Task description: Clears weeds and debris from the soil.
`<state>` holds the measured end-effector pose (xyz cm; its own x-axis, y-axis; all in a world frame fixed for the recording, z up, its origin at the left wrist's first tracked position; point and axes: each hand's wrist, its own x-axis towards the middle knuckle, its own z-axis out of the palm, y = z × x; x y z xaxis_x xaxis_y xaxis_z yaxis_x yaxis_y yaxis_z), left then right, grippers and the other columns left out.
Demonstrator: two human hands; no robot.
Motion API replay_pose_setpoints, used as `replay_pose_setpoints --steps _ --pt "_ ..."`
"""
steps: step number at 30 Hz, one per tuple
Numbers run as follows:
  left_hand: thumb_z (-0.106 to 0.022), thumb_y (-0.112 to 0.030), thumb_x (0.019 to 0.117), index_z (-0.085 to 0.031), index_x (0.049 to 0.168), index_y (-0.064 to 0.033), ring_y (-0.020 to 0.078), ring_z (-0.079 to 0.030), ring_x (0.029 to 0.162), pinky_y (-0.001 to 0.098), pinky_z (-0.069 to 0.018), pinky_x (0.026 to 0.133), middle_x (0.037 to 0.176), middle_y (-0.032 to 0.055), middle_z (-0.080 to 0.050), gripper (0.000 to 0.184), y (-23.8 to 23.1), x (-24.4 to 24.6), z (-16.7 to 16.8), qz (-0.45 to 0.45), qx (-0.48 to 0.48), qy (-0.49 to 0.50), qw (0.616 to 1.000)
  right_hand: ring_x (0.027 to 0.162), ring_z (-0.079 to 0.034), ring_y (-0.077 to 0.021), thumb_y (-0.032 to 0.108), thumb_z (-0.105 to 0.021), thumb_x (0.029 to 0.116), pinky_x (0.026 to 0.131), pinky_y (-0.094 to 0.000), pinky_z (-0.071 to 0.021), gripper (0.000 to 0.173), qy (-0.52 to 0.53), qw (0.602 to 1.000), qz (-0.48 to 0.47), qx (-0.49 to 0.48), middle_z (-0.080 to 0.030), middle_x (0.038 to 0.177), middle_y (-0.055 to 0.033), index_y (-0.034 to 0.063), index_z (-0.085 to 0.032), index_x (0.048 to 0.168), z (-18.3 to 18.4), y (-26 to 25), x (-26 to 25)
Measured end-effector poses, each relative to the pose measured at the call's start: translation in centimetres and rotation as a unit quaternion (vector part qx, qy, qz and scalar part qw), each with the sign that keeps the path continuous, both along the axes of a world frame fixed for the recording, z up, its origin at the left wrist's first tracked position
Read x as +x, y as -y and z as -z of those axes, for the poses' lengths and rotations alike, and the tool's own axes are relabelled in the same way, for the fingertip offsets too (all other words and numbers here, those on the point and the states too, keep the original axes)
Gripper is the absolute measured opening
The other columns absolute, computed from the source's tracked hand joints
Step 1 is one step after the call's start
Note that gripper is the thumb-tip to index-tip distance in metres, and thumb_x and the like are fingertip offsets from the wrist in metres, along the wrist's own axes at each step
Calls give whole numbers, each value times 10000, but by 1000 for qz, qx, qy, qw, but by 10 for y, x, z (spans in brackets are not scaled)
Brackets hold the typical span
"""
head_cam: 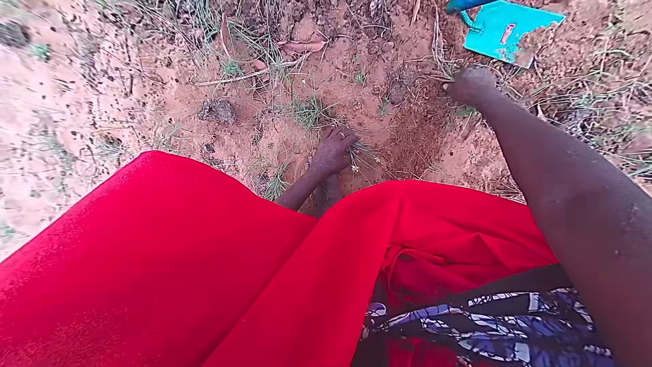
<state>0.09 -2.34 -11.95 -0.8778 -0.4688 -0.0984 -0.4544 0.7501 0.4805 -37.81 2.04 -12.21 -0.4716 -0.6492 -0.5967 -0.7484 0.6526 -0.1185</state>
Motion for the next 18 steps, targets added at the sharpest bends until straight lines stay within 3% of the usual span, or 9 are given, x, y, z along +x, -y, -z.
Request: replay_pose_setpoints --steps 2,8,11,13,15,17,18 --pt "-712 -206 918 -718 1218 -91 324 -581 1303 535 -345 1164 1261 129 -700 322 2 -1 0 -2 2 -1 1000 1179 -569 -615 269 -505 1060 873 -794 -422 393 -24 998 -52 -9 -613 1216 -404 -71 -641 1202 -1 -4 1" --pt "-695 -218 936 -714 1227 -86 322 -567 1325 536 -329 1179 1273 129 -695 320 0 1 1 -5 8 -9 1000 1034 -622 -618 172 -572 1020 761 -763 -463 265 -13 985 -173 -6 -646 1048 -395 -70 -653 1095 -23 -16 -1" --pt "-684 -187 936 -723 1208 -70 338 -577 1319 562 -338 1172 1267 143 -700 299 -3 3 -1 -9 13 -15 1000 1013 -668 -483 184 -543 1058 817 -653 -503 244 135 916 -355 128 -695 1031 -268 20 -694 1156 -42 -69 97" --pt "-656 -181 955 -726 1209 -78 327 -576 1319 545 -336 1178 1267 133 -699 283 -2 -2 -3 -10 14 -3 1000 1156 -643 -439 220 -413 1112 927 -611 -495 346 180 877 -374 241 -671 1200 -255 10 -644 1262 -54 -95 165" --pt "-642 -168 954 -726 1204 -78 333 -578 1316 558 -340 1170 1265 132 -701 278 0 -3 -3 -6 9 1 1000 1117 -652 -482 168 -459 1086 884 -640 -495 317 180 902 -359 158 -672 1187 -281 20 -599 1329 -45 -92 176" --pt "-655 -179 954 -725 1200 -67 343 -584 1304 560 -342 1168 1256 141 -700 279 -4 2 -3 -11 18 -5 1000 1012 -674 -497 122 -637 976 794 -646 -512 340 142 937 -319 11 -680 1097 -281 29 -604 1301 -25 -75 155" --pt "-667 -197 960 -729 1189 -58 344 -593 1292 554 -350 1164 1245 145 -705 274 -4 1 -4 -20 21 -17 999 1002 -669 -519 91 -660 945 776 -665 -512 357 128 950 -281 -45 -668 1097 -301 14 -595 1288 -18 -60 139"
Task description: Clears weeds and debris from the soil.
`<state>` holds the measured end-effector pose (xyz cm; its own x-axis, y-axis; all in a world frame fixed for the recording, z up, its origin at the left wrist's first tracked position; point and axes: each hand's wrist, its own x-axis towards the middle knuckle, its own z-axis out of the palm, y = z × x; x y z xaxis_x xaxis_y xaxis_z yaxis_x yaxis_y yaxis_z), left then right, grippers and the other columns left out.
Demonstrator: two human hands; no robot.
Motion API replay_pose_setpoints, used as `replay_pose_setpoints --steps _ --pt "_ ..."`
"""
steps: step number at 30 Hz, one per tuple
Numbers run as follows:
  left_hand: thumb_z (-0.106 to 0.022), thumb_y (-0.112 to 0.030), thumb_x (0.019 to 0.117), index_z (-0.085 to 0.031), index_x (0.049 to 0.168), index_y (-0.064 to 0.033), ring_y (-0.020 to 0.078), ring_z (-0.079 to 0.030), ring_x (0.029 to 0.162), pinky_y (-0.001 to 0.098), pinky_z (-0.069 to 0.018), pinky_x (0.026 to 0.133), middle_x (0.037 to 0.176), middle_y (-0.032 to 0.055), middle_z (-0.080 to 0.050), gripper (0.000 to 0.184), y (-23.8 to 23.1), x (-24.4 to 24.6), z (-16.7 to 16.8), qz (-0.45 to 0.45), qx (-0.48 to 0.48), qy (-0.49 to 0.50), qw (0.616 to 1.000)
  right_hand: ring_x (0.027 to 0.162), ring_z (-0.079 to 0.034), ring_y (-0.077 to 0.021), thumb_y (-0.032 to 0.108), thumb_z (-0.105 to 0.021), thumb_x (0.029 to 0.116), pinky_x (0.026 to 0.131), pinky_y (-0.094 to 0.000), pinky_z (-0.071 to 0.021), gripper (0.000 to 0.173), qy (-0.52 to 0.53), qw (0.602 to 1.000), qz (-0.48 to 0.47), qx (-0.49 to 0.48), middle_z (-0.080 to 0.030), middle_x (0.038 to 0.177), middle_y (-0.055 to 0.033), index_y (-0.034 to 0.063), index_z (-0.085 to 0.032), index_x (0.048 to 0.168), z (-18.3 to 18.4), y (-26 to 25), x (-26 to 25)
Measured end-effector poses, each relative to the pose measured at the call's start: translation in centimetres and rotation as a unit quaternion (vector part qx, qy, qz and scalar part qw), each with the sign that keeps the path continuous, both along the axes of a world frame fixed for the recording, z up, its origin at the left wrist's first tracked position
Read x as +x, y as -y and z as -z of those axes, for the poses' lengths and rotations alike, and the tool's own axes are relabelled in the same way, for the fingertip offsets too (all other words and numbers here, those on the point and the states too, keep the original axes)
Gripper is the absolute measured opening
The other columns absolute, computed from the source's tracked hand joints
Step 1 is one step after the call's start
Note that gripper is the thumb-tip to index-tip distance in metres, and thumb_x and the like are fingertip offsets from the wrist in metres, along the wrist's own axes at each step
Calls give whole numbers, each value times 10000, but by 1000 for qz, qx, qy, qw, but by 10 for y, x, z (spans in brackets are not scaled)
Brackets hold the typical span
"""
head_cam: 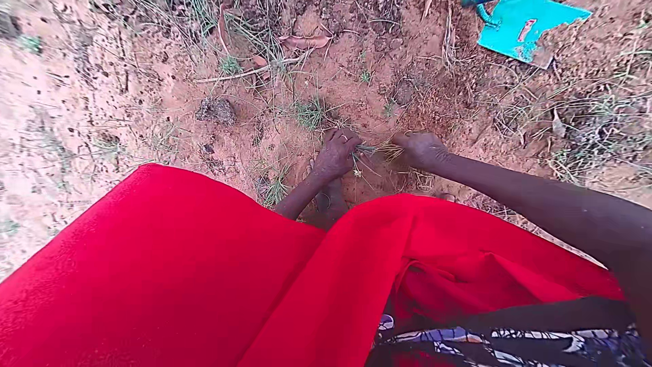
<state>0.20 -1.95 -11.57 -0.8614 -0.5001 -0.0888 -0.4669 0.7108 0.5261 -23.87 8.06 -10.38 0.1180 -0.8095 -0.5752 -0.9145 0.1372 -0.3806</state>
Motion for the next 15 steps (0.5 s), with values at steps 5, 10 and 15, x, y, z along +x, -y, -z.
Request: replay_pose_setpoints --steps 5,10,15 --pt "-655 -226 995 -695 1180 31 395 -638 1186 558 -449 1055 1164 219 -705 320 -1 3 -1 -71 1 -108 992 1100 -636 -565 80 -644 949 850 -730 -483 479 -12 991 113 -68 -653 1211 -331 104 -577 1423 2 66 -32" --pt "-539 -206 1053 -580 1309 104 448 -668 1083 538 -515 977 1162 323 -658 405 -12 8 -19 -219 71 -104 968 1187 -620 -518 152 -618 978 945 -728 -454 391 48 968 240 -53 -669 1248 -292 128 -651 1367 23 85 -14" --pt "-433 -162 1100 -469 1415 120 345 -643 1152 455 -484 1041 1244 311 -633 424 -8 2 -39 -335 189 -75 920 1209 -600 -511 230 -580 1033 977 -705 -446 346 53 946 318 -39 -644 1235 -326 -31 -642 1252 25 98 -4"
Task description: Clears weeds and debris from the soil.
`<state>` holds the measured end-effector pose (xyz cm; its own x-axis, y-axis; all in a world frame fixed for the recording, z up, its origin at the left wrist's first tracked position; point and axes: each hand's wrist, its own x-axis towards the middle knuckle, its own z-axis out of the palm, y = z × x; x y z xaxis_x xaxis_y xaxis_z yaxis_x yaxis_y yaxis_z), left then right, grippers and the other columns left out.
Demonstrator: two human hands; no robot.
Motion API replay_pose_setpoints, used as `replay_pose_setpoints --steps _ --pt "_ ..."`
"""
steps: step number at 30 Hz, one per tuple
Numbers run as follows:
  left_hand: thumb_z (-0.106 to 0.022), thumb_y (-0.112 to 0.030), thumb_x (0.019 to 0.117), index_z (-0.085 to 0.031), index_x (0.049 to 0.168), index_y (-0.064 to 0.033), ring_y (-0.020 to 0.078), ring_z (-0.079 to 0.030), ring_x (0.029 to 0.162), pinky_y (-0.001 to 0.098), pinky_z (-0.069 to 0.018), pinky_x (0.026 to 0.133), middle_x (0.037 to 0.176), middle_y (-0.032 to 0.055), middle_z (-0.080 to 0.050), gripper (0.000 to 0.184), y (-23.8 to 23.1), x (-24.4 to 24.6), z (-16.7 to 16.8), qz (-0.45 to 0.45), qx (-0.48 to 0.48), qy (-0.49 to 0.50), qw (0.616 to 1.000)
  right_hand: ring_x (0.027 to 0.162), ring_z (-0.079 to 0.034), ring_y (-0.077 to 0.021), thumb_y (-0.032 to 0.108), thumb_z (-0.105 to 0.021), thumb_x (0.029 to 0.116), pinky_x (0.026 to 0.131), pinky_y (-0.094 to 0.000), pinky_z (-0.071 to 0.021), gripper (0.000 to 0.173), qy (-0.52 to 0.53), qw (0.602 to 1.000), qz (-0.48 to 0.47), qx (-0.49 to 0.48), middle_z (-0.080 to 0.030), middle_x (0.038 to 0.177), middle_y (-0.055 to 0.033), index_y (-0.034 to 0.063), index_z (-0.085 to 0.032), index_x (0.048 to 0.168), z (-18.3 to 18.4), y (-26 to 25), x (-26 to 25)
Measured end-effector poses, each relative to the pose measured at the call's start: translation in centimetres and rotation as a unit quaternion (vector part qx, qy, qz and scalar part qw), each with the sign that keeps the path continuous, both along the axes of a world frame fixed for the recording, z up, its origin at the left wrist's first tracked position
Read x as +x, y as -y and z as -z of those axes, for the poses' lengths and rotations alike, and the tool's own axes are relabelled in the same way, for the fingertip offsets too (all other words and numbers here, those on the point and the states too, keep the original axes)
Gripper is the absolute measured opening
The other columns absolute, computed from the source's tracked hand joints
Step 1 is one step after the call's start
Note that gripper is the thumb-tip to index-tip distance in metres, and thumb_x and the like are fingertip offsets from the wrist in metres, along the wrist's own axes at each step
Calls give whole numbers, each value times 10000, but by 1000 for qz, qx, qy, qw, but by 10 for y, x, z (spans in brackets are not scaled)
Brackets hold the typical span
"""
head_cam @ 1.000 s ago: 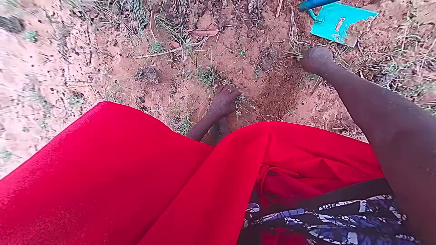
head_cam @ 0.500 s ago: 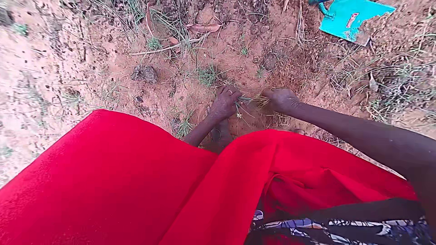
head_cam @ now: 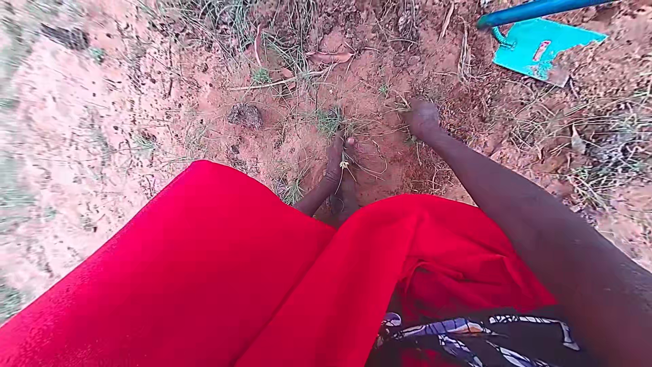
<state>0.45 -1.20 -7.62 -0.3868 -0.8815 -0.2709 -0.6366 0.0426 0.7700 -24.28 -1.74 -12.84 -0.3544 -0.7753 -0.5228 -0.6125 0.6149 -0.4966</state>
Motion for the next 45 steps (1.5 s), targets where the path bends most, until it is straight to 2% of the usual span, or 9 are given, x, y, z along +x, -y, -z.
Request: replay_pose_setpoints --steps 5,7,10,17,24,31,37,41,45 --pt "-365 -126 1119 -411 1452 126 277 -610 1223 372 -467 1082 1323 291 -604 420 6 -10 -13 -64 92 29 993 1085 -644 -549 53 -623 973 911 -712 -472 243 19 978 -204 -46 -675 1113 -338 -47 -658 1192 -6 -40 25" --pt "-369 -74 1091 -434 1403 177 234 -635 1142 327 -481 1045 1227 289 -643 406 -6 -5 -10 -90 13 -48 995 995 -677 -519 -13 -592 949 837 -693 -493 202 59 959 -265 -78 -696 1026 -306 -50 -671 1131 -17 -65 41" --pt "-375 -201 1080 -515 1238 148 72 -621 826 270 -532 815 914 110 -649 407 -5 8 36 -72 -151 -162 973 984 -662 -515 -15 -637 911 844 -679 -489 216 75 976 -173 -111 -666 1015 -323 -97 -622 1110 -16 -62 35" --pt "-390 -254 1103 -518 1268 103 227 -660 864 409 -558 806 965 200 -649 414 -6 15 30 -29 -119 -90 988 1221 -597 -516 180 -599 1012 991 -703 -441 451 17 997 44 -69 -629 1283 -326 19 -538 1428 -16 24 25" --pt "-422 -189 1074 -541 1257 119 243 -656 832 422 -555 798 928 204 -654 377 -8 12 20 -11 -99 -58 993 1278 -574 -425 162 -631 950 997 -606 -483 378 17 987 157 -29 -556 1398 -274 13 -641 1297 -17 53 45" --pt "-404 -237 1084 -541 1281 104 232 -681 871 425 -560 820 972 198 -685 417 -7 14 25 7 -112 -71 991 1252 -588 -377 112 -642 979 1058 -569 -443 430 157 960 206 -107 -621 1321 -260 8 -578 1391 0 35 28" --pt "-420 -239 1084 -565 1246 92 295 -681 936 484 -547 843 1010 223 -676 396 -9 14 20 24 -144 -43 988 1162 -610 -532 75 -597 968 970 -729 -416 274 55 995 -56 -66 -660 1173 -343 -33 -682 1205 2 10 1" --pt "-413 -300 1101 -593 1199 95 143 -667 799 326 -572 754 909 152 -679 445 -4 16 45 27 -186 -149 971 992 -659 -419 121 -659 1000 891 -631 -477 155 90 925 -360 85 -699 1008 -233 16 -733 1086 -21 -9 1" --pt "-418 -276 1097 -557 1257 92 215 -683 867 402 -568 811 974 192 -682 425 -7 15 31 22 -147 -107 983 907 -658 -353 116 -705 958 844 -578 -497 188 179 964 -193 -47 -680 959 -223 -38 -690 1065 -37 -12 21"
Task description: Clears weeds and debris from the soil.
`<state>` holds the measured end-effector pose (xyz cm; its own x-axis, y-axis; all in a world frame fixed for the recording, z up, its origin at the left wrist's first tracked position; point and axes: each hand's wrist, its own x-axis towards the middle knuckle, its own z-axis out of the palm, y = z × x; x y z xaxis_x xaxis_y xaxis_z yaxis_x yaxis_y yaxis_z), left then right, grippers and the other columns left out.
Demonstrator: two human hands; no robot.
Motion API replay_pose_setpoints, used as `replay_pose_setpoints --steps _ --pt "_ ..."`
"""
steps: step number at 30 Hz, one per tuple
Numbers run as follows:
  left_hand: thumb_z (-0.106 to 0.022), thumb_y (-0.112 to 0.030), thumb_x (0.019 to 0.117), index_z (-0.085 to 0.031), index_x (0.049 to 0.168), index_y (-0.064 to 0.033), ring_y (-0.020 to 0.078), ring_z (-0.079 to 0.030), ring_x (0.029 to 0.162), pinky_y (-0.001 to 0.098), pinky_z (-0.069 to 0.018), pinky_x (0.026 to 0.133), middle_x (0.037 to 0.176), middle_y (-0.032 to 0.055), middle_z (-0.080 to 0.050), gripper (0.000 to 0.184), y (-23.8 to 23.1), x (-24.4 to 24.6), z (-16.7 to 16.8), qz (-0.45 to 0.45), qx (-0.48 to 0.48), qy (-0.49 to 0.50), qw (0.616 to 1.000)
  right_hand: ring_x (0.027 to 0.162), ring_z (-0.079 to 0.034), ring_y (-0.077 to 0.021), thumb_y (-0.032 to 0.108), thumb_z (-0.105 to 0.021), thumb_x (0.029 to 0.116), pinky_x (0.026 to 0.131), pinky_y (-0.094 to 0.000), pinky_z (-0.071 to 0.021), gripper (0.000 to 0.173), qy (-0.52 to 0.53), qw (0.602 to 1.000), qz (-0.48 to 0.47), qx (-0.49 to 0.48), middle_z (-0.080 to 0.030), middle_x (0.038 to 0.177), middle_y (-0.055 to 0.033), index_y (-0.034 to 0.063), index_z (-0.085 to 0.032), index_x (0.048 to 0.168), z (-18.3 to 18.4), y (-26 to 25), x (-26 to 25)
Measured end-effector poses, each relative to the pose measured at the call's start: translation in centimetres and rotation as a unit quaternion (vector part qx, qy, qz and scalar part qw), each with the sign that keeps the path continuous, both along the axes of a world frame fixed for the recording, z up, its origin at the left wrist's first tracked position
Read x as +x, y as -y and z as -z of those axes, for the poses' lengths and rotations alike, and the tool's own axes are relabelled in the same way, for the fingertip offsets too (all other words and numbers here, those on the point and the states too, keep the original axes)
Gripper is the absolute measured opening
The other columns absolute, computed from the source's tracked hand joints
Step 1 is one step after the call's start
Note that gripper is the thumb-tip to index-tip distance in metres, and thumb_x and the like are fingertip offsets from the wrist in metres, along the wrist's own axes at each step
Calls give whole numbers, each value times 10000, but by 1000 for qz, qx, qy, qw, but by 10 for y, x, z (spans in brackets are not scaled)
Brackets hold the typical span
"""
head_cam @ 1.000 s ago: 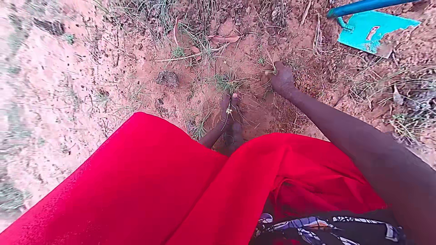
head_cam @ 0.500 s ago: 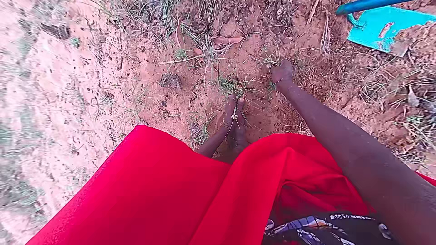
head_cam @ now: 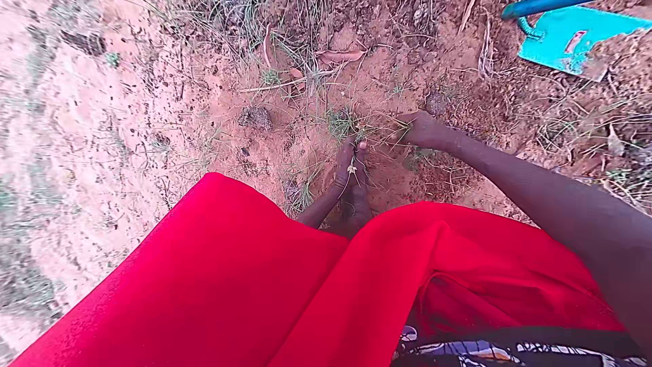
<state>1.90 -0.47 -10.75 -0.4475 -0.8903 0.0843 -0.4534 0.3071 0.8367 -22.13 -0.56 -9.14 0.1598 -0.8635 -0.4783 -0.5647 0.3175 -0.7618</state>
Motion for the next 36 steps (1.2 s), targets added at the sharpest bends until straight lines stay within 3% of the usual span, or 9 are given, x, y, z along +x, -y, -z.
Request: replay_pose_setpoints --steps 4,7,9,16,19,25,28,32,36 --pt "-418 -251 1089 -534 1300 109 236 -679 908 420 -554 851 1006 213 -679 433 0 -1 -8 -6 14 20 1000 1152 -631 -434 181 -617 995 989 -606 -468 396 -17 953 302 29 -648 1183 -306 -79 -577 1291 -4 27 52" --pt "-408 -298 1096 -537 1289 104 234 -692 911 427 -560 843 994 204 -688 465 0 2 -4 -11 10 9 1000 1231 -618 -412 205 -552 1050 1043 -558 -473 437 -34 918 391 50 -639 1266 -291 -64 -510 1392 -7 44 69" --pt "-417 -281 1093 -541 1297 114 255 -688 1001 443 -544 927 1079 229 -695 462 0 5 1 -4 15 -12 1000 1227 -613 -416 140 -542 1021 1038 -562 -470 379 -34 903 427 36 -641 1255 -297 -66 -572 1337 0 50 67" --pt "-450 -205 1074 -588 1209 115 207 -685 870 387 -561 828 947 190 -691 373 2 2 -1 2 -25 -8 1000 1276 -575 -442 308 -524 1071 1044 -608 -449 432 -82 937 337 52 -619 1312 -296 -51 -627 1290 17 66 56" --pt "-458 -230 1075 -578 1238 117 214 -691 847 396 -568 812 934 194 -691 401 1 3 0 -1 -21 -6 1000 1283 -573 -455 270 -537 1056 1058 -616 -439 409 -107 949 292 55 -624 1309 -303 -43 -629 1303 13 54 59" --pt "-429 -197 1079 -568 1254 111 258 -678 939 428 -546 869 1038 225 -682 381 1 4 -7 -11 20 19 1000 1088 -651 -513 58 -572 1006 961 -675 -454 246 -53 987 138 -69 -685 1088 -340 -98 -685 1158 11 -20 61" --pt "-458 -196 1075 -578 1232 112 277 -686 894 446 -557 827 982 229 -683 366 -1 1 -11 -16 1 39 999 878 -686 -466 47 -611 978 800 -649 -498 181 -6 986 100 -137 -689 904 -302 -115 -684 1018 6 -39 54" --pt "-479 -205 1076 -572 1300 103 363 -683 986 522 -529 900 1055 272 -682 392 -5 -2 -20 -23 5 75 997 1083 -646 -473 157 -544 1050 976 -627 -455 343 -68 959 250 -113 -657 1115 -350 -132 -612 1223 0 3 1" --pt "-491 -188 1067 -577 1262 111 291 -695 966 445 -556 884 1058 249 -688 367 -2 2 -8 -7 -22 26 999 1204 -593 -549 88 -546 1020 1007 -715 -416 306 -178 962 142 -150 -638 1223 -362 -61 -629 1274 -9 63 -40"
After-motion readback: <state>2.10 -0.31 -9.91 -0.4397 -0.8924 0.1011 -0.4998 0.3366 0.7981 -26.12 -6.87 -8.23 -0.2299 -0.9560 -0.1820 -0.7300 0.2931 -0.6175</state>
